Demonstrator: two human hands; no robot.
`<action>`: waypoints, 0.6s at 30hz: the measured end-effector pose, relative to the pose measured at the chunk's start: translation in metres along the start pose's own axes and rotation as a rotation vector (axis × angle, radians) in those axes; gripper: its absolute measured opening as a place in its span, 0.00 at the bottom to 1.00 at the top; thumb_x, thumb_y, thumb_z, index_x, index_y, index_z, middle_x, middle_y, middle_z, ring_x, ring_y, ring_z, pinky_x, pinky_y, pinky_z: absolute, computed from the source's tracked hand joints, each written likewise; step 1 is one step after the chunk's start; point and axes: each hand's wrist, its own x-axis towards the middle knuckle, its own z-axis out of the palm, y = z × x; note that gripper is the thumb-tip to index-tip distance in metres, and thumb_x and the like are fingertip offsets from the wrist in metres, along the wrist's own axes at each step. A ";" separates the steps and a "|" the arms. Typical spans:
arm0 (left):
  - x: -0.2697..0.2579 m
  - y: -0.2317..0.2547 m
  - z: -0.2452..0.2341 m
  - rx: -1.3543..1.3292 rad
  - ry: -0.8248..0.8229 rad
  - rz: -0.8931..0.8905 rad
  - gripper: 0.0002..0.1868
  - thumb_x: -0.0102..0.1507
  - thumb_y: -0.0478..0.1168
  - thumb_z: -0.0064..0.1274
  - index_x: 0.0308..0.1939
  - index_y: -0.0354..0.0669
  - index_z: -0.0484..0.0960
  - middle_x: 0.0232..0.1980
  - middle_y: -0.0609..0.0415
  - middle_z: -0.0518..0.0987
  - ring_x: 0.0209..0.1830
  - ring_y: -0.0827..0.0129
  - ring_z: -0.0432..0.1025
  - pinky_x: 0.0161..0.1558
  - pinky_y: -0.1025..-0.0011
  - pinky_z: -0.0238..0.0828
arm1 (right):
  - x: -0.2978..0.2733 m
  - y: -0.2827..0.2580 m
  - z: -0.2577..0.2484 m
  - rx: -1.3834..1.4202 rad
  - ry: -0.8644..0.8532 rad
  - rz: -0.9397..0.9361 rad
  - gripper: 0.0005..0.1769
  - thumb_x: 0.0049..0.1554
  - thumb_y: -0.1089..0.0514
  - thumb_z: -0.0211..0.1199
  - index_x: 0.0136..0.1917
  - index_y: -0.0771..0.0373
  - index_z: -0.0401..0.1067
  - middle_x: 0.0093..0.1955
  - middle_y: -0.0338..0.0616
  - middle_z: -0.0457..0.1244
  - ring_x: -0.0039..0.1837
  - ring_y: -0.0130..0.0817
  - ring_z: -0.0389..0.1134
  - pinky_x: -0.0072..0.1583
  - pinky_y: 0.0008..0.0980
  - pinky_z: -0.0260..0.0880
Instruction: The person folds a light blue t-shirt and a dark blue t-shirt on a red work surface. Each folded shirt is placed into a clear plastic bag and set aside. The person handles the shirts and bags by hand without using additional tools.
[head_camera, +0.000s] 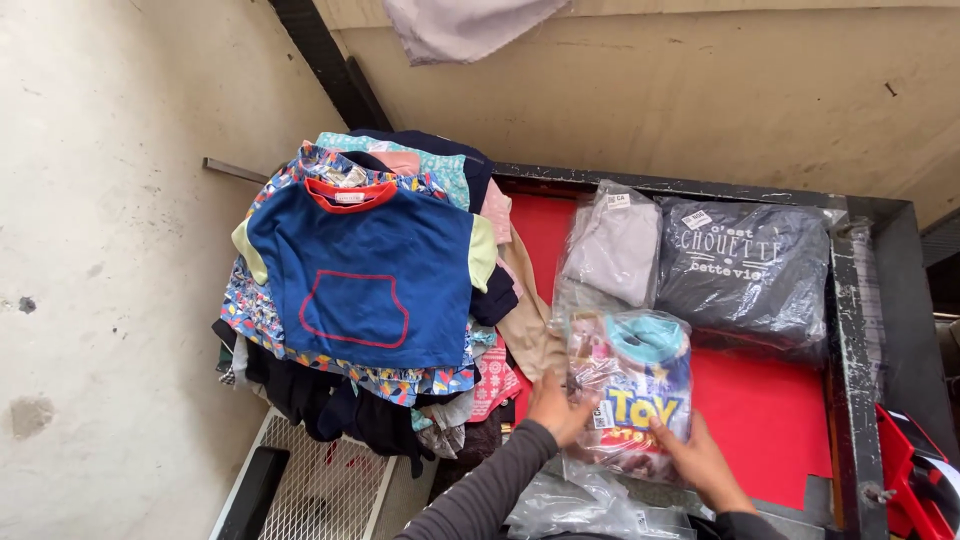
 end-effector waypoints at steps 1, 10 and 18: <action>0.001 -0.019 0.009 -0.045 -0.132 -0.045 0.43 0.59 0.61 0.60 0.69 0.41 0.64 0.67 0.43 0.69 0.68 0.50 0.65 0.67 0.58 0.63 | 0.005 0.013 -0.005 -0.234 0.175 -0.033 0.47 0.52 0.44 0.63 0.78 0.69 0.54 0.72 0.60 0.61 0.70 0.49 0.64 0.69 0.46 0.64; -0.003 -0.054 0.048 -0.536 -0.307 -0.044 0.50 0.44 0.46 0.73 0.65 0.44 0.60 0.61 0.51 0.78 0.59 0.64 0.76 0.60 0.64 0.76 | -0.008 0.051 0.024 -0.205 0.115 -0.093 0.42 0.49 0.58 0.72 0.73 0.59 0.58 0.62 0.48 0.69 0.57 0.38 0.72 0.58 0.40 0.76; 0.013 0.024 -0.034 -0.610 -0.225 0.229 0.41 0.46 0.45 0.69 0.58 0.44 0.64 0.58 0.50 0.79 0.55 0.69 0.76 0.56 0.71 0.75 | 0.030 -0.004 0.038 -0.324 0.300 -0.629 0.49 0.44 0.53 0.75 0.76 0.61 0.60 0.66 0.49 0.66 0.64 0.36 0.69 0.63 0.36 0.69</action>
